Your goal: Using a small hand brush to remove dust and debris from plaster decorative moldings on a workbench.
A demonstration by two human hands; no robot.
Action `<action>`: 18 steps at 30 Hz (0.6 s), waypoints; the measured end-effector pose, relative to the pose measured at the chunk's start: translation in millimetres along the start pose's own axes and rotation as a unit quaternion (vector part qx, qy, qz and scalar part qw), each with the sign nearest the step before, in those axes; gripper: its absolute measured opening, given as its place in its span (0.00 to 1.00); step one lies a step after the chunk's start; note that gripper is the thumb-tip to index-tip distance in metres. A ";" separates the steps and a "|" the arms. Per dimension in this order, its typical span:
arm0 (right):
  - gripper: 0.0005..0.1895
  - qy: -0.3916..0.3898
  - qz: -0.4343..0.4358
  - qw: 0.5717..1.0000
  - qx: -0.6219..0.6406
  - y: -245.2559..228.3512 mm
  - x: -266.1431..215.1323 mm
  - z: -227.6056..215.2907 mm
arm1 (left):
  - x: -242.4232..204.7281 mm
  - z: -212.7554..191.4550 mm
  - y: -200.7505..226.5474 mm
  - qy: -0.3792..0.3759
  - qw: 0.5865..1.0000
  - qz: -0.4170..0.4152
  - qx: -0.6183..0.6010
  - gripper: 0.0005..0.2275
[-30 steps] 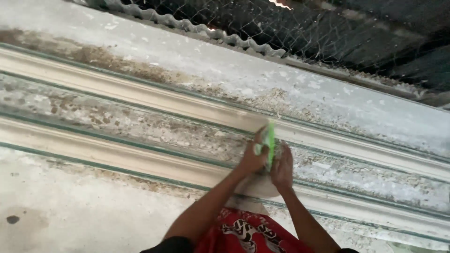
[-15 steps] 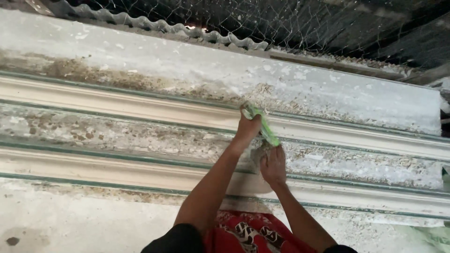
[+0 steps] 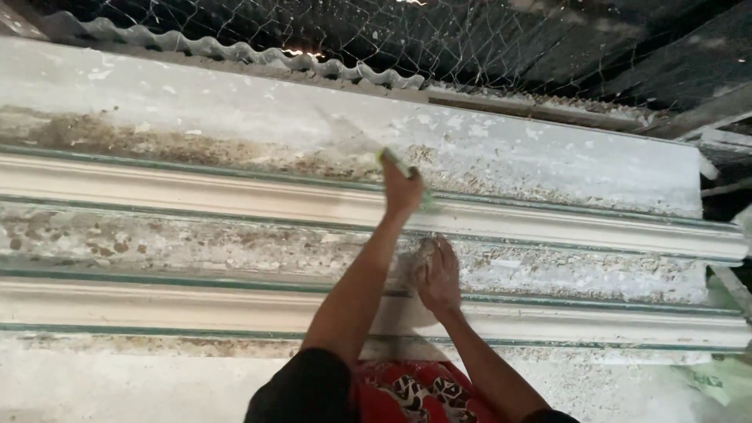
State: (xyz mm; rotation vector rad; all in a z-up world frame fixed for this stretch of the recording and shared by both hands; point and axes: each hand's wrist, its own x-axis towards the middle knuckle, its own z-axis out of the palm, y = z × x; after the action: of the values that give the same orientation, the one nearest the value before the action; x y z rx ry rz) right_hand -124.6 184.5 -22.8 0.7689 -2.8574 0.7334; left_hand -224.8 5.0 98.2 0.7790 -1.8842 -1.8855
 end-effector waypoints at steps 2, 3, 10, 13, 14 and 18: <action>0.29 -0.005 0.002 1.000 -0.003 -3.5 -4.0 -5.4 | 36.1 47.7 -66.1 -0.066 0.993 -0.087 -0.040 0.36; 0.28 -0.010 0.004 1.000 -0.003 -2.5 -0.3 -7.4 | 60.1 74.9 -96.1 -0.131 0.973 -0.173 -0.076 0.36; 0.29 0.037 -0.008 0.999 -0.037 7.2 -0.8 4.9 | 157.3 -73.8 -96.1 0.093 0.983 -0.055 0.149 0.34; 0.35 0.016 0.022 0.999 -0.031 7.1 -8.1 2.7 | 139.9 -81.0 -108.2 0.227 0.937 0.026 0.264 0.33; 0.35 -0.028 0.032 0.999 -0.014 8.0 -7.4 0.3 | 120.3 -58.7 -119.9 0.099 0.874 0.114 0.461 0.24; 0.37 -0.074 0.060 0.994 0.047 28.0 -13.2 20.6 | 64.7 70.0 -110.9 -0.161 0.910 -0.027 0.381 0.49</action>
State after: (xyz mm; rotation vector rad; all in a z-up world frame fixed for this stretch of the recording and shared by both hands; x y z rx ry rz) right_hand -126.3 201.9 -55.7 0.6956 -3.0444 0.8678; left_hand -304.1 25.8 -22.9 0.7562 -2.8984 -1.3201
